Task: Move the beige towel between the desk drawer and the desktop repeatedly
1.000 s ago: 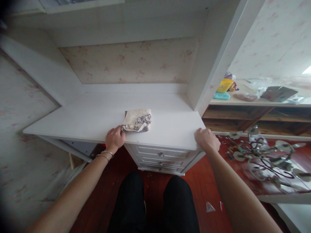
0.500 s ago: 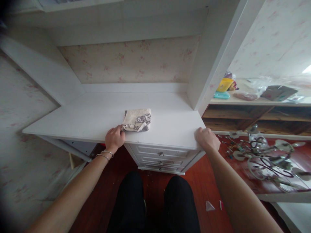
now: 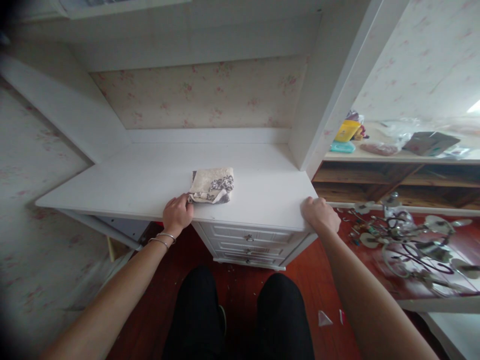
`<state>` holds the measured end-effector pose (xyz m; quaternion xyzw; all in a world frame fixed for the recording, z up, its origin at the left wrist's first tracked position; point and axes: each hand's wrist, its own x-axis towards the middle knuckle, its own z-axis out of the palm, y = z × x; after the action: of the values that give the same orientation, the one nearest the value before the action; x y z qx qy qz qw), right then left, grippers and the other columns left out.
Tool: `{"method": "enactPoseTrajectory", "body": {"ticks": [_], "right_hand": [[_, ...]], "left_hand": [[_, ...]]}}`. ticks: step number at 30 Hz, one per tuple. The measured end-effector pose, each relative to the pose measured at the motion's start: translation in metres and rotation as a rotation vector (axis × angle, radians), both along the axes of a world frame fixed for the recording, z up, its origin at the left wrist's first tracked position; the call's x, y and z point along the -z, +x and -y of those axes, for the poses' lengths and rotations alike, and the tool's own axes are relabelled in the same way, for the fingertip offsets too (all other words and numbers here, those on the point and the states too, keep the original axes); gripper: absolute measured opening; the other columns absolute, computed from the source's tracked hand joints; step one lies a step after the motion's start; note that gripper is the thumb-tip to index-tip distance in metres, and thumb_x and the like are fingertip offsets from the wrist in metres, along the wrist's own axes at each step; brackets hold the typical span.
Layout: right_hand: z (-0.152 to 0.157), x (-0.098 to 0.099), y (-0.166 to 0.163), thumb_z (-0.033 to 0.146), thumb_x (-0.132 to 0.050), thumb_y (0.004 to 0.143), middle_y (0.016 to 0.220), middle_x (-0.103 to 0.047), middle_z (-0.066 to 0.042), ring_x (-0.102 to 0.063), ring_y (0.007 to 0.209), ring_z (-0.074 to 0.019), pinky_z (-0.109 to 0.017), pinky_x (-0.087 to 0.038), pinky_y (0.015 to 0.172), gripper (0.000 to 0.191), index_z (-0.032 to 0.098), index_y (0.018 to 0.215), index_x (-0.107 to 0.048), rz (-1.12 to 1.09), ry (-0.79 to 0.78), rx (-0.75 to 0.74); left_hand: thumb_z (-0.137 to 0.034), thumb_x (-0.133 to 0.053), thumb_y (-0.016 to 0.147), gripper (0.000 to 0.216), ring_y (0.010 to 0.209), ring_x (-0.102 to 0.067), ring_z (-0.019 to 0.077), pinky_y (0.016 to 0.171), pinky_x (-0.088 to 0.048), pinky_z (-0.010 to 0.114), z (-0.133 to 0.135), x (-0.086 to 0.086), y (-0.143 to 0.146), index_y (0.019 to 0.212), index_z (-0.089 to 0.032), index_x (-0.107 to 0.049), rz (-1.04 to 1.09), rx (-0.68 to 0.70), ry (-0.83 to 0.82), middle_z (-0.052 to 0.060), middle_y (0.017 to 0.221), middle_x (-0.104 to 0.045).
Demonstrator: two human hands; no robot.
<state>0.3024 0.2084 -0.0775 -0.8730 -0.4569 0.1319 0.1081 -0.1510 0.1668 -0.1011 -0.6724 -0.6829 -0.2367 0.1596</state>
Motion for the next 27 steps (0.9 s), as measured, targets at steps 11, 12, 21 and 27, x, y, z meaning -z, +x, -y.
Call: {"method": "enactPoseTrajectory", "body": {"ticks": [11,12,21,27], "right_hand": [[0.0013,-0.0013,-0.0026,0.049,-0.028,0.098,0.122,-0.064,-0.03,-0.06,0.119,-0.044,-0.057,-0.05,0.093,0.064,0.006,0.13,-0.062,0.002,-0.001,0.001],[0.0009,-0.0005,-0.002,0.049,-0.028,0.098,0.122,-0.064,-0.03,-0.06,0.119,-0.0439,-0.057,-0.05,0.093,0.064,0.006,0.13,-0.062,0.003,0.0,0.0],[0.0002,0.0004,0.0,0.051,-0.028,0.098,0.121,-0.064,-0.03,-0.06,0.12,-0.0444,-0.056,-0.05,0.093,0.065,0.006,0.129,-0.062,-0.009,-0.009,-0.001],[-0.0001,0.0028,0.0006,0.051,-0.027,0.097,0.118,-0.065,-0.03,-0.061,0.118,-0.0435,-0.056,-0.05,0.091,0.064,0.007,0.128,-0.062,0.007,0.012,0.001]], "left_hand": [[-0.019,-0.047,0.089,0.037,0.111,-0.066,0.0278,0.105,-0.041,0.041,0.0007,0.0005,-0.0001,0.12,-0.014,-0.066,0.031,0.012,-0.016,0.014,0.116,-0.072],[-0.019,-0.047,0.089,0.037,0.111,-0.066,0.0278,0.106,-0.041,0.041,0.0006,0.0005,-0.0002,0.12,-0.014,-0.066,0.035,0.014,-0.017,0.014,0.116,-0.072],[-0.02,-0.046,0.089,0.037,0.112,-0.065,0.0267,0.106,-0.04,0.04,0.0011,-0.0003,0.0006,0.12,-0.016,-0.066,0.032,0.004,-0.023,0.012,0.119,-0.071],[-0.02,-0.046,0.089,0.038,0.116,-0.064,0.0266,0.108,-0.04,0.04,0.0018,-0.0019,0.0013,0.121,-0.016,-0.066,0.041,-0.003,-0.034,0.013,0.121,-0.071]]}}
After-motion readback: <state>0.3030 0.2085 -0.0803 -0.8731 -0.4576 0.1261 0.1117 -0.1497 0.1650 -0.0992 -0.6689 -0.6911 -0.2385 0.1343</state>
